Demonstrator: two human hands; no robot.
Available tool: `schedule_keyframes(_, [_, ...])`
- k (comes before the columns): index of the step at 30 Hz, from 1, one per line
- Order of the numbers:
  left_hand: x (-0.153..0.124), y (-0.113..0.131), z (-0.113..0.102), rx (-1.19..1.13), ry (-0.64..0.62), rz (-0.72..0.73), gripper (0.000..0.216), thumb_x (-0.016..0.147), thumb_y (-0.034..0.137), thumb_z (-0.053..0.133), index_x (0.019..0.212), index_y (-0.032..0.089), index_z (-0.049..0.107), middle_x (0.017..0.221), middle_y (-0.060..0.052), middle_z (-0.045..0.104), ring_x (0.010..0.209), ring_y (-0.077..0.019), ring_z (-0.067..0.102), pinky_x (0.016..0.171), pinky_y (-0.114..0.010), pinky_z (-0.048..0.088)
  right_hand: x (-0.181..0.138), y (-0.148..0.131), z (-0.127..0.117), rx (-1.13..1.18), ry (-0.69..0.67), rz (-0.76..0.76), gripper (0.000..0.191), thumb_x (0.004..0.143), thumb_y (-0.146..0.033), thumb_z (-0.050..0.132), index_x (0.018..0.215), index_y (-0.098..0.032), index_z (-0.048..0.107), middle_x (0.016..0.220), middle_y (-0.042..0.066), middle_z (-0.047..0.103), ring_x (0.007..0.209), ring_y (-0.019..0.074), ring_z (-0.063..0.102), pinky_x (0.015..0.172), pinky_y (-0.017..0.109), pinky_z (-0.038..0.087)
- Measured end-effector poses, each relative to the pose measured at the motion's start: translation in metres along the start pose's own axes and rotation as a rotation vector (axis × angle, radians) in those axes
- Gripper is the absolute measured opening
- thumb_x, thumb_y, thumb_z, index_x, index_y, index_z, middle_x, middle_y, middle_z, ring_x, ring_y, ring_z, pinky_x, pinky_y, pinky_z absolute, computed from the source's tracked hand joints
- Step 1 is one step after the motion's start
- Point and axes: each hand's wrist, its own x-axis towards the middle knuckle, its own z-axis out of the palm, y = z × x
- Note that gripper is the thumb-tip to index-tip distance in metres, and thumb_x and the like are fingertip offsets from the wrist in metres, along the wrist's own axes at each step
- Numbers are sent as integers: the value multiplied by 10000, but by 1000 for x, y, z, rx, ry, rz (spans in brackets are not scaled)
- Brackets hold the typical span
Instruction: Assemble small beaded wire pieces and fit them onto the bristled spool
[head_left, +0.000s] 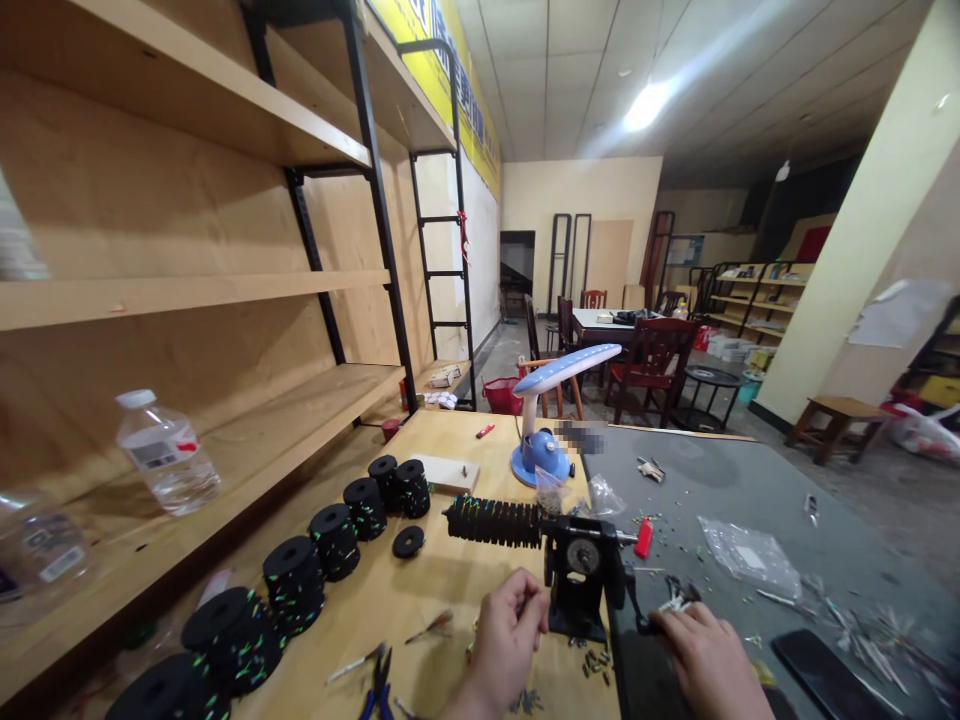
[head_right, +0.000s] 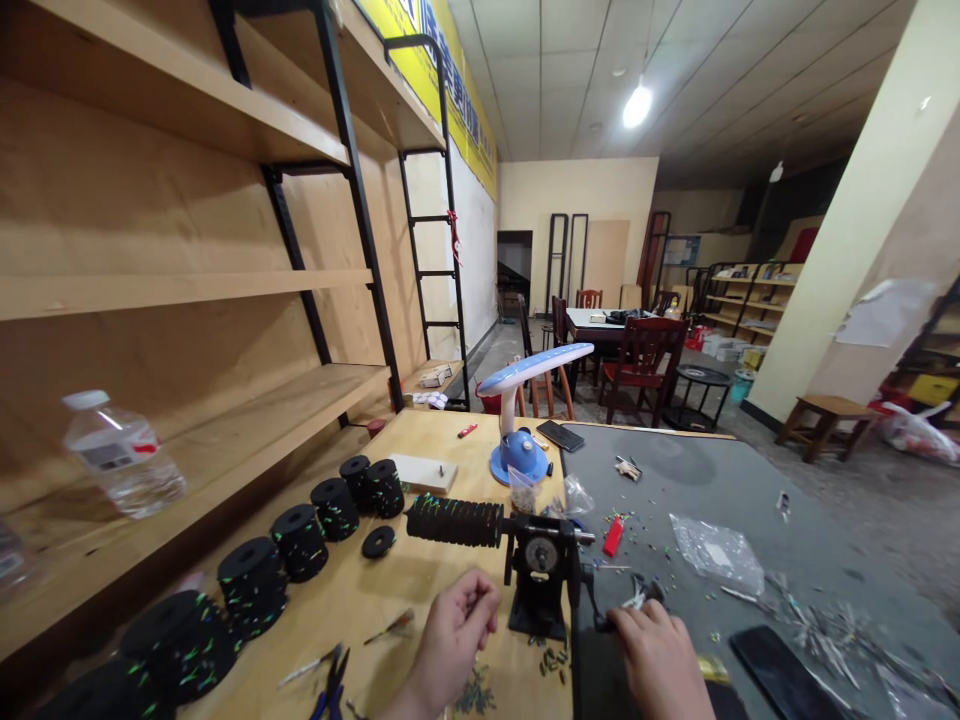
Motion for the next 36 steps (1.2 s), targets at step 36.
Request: schedule_keyframes(36, [27, 0, -3, 248, 133, 214, 304, 892, 393, 498, 682, 181, 558, 576, 14, 521, 549, -131, 469, 522, -211, 323, -2, 5, -34, 146, 75, 23, 189, 801, -295, 582, 892, -329, 744, 756, 42, 737, 700, 224, 674, 613, 294, 504])
